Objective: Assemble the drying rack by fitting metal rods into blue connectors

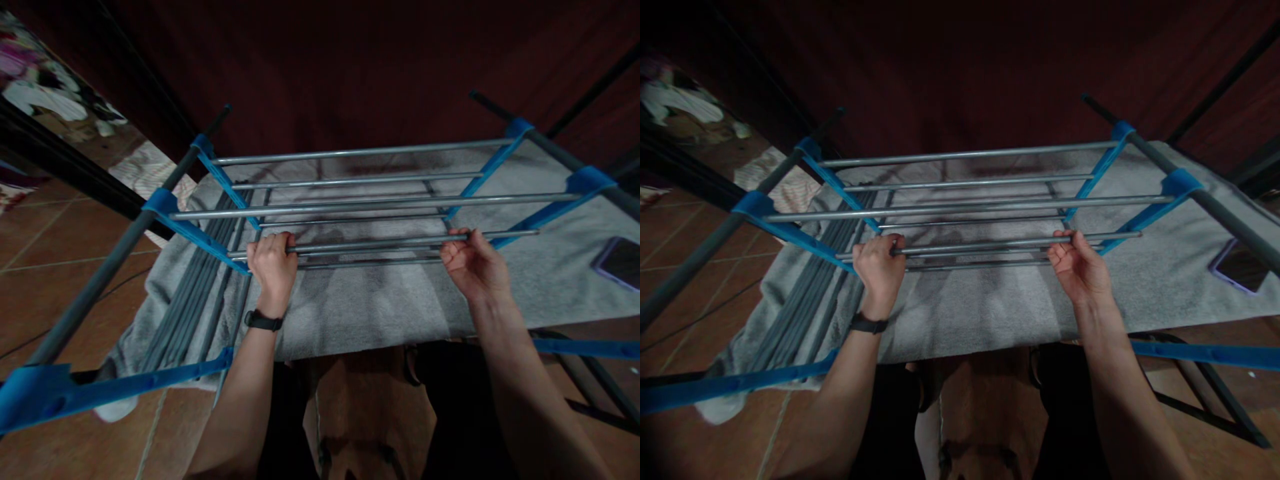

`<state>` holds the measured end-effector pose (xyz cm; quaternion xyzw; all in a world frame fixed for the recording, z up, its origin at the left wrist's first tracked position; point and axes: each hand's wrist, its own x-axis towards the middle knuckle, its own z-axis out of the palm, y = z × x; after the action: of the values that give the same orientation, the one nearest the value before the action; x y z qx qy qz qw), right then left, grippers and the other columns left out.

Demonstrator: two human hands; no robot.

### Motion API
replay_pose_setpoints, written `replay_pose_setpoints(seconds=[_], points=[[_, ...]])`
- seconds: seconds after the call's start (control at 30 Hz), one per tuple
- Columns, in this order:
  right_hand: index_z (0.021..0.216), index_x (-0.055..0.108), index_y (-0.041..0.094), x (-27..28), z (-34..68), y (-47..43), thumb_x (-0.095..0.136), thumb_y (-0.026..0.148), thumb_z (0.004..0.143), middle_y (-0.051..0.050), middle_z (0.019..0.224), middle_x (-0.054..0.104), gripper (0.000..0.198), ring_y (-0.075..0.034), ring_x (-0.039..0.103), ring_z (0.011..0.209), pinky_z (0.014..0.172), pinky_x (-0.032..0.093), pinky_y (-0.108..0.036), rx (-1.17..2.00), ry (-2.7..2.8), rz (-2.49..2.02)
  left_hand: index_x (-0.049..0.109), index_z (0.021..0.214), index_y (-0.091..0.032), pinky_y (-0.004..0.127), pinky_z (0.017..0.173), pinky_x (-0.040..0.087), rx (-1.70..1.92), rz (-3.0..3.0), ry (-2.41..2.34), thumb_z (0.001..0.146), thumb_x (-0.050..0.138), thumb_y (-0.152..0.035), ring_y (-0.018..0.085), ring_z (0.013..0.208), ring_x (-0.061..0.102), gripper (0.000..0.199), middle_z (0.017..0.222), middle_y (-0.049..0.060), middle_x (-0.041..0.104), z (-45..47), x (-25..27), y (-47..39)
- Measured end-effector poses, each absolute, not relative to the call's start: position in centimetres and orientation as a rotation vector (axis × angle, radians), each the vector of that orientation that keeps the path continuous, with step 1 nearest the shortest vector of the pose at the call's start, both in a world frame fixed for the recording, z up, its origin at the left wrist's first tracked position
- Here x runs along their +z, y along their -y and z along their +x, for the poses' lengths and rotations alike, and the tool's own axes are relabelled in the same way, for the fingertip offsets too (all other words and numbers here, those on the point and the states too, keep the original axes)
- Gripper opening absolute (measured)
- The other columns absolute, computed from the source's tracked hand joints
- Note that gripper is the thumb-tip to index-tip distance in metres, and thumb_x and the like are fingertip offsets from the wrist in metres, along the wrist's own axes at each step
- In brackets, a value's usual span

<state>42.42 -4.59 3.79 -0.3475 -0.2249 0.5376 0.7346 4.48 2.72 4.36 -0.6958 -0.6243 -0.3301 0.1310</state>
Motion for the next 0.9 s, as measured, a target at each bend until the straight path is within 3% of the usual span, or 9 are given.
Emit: replay_pose_setpoints(seconds=[0.9], points=[[0.081, 0.071, 0.025, 3.64, 42.28, 4.42, 0.077, 0.036, 0.086, 0.003, 0.087, 0.076, 0.013, -0.01, 0.072, 0.076, 0.07, 0.063, -0.022, 1.168, 0.448, -0.778, 0.072, 0.09, -0.022, 0.039, 0.08, 0.034, -0.936, -2.06, 1.828, 0.097, 0.05, -0.029, 0.026, 0.083, 0.062, 0.024, 0.081, 0.008, 0.07, 4.82, 4.63, -2.64]])
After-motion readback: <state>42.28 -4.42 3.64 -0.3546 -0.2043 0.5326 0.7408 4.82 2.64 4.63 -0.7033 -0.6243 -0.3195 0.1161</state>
